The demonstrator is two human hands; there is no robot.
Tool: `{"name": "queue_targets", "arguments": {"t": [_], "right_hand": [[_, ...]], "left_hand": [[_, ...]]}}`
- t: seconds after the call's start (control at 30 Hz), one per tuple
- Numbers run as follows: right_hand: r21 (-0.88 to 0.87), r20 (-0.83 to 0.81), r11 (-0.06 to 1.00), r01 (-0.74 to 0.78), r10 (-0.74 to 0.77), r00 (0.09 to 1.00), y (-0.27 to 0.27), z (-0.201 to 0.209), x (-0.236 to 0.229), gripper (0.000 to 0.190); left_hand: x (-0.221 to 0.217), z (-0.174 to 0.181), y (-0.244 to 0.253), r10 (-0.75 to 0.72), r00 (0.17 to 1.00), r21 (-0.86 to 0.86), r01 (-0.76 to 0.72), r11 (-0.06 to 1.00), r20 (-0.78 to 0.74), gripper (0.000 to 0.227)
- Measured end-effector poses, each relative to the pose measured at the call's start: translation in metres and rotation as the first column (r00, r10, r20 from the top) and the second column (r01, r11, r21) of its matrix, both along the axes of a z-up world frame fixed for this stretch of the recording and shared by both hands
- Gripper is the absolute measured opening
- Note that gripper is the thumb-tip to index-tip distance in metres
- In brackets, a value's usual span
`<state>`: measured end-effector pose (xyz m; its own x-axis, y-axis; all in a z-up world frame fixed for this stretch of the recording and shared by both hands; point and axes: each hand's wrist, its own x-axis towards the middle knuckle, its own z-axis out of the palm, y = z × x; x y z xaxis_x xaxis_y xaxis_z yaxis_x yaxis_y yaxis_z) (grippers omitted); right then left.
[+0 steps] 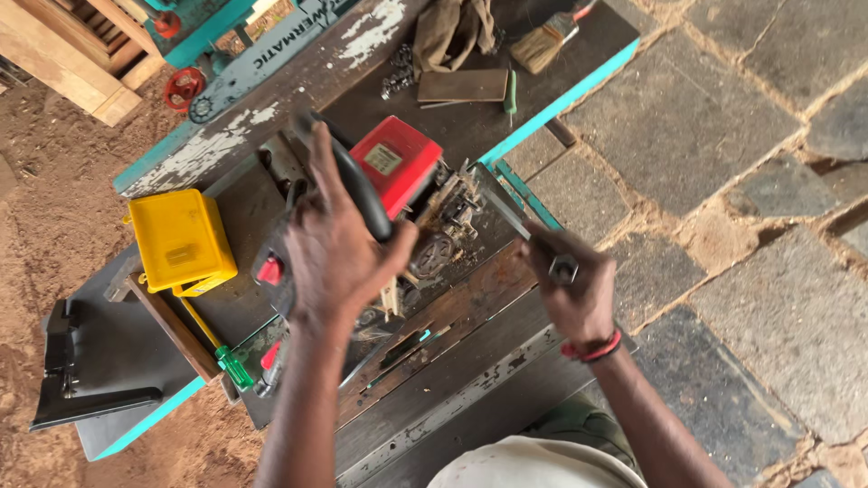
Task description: The person disassembles a chainsaw engine using a socket wrench to loosen bolts and removes internal components, then cleans the parts with a brush.
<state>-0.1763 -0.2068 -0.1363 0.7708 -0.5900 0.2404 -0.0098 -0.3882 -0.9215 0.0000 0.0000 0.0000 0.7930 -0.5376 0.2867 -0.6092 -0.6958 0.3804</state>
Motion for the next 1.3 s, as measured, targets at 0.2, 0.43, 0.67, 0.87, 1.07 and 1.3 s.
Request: {"name": "queue_targets", "arguments": {"t": [0.2, 0.43, 0.67, 0.87, 1.07, 1.3], "right_hand": [[-0.079, -0.026, 0.996, 0.039, -0.041, 0.999, 0.005, 0.065, 0.033, 0.030], [-0.228, 0.042, 0.974, -0.020, 0.030, 0.999, 0.031, 0.102, 0.057, 0.020], [-0.386, 0.074, 0.923, 0.002, 0.028, 0.997, 0.054, 0.118, 0.078, 0.016], [-0.425, 0.048, 0.905, -0.007, 0.031, 0.998, 0.061, 0.103, 0.090, 0.015], [-0.420, 0.076, 0.907, 0.000, 0.036, 0.996, 0.078, 0.074, 0.090, 0.012], [-0.473, 0.113, 0.881, 0.006, 0.054, 0.992, 0.078, 0.075, 0.094, 0.007]], "left_hand": [[0.032, 0.025, 0.029, 0.062, 0.995, -0.055, -0.066, 0.996, -0.072, 0.108], [0.065, 0.007, 0.056, 0.116, 0.993, -0.148, -0.112, 0.983, 0.025, 0.102], [0.074, 0.002, 0.057, 0.141, 0.988, -0.187, -0.150, 0.971, -0.059, 0.100], [0.072, 0.008, 0.058, 0.151, 0.986, -0.176, -0.162, 0.971, -0.071, 0.099], [0.075, 0.007, 0.059, 0.130, 0.986, -0.188, -0.148, 0.971, -0.106, 0.102], [0.074, 0.009, 0.061, 0.117, 0.988, -0.201, -0.136, 0.970, -0.106, 0.103]]}}
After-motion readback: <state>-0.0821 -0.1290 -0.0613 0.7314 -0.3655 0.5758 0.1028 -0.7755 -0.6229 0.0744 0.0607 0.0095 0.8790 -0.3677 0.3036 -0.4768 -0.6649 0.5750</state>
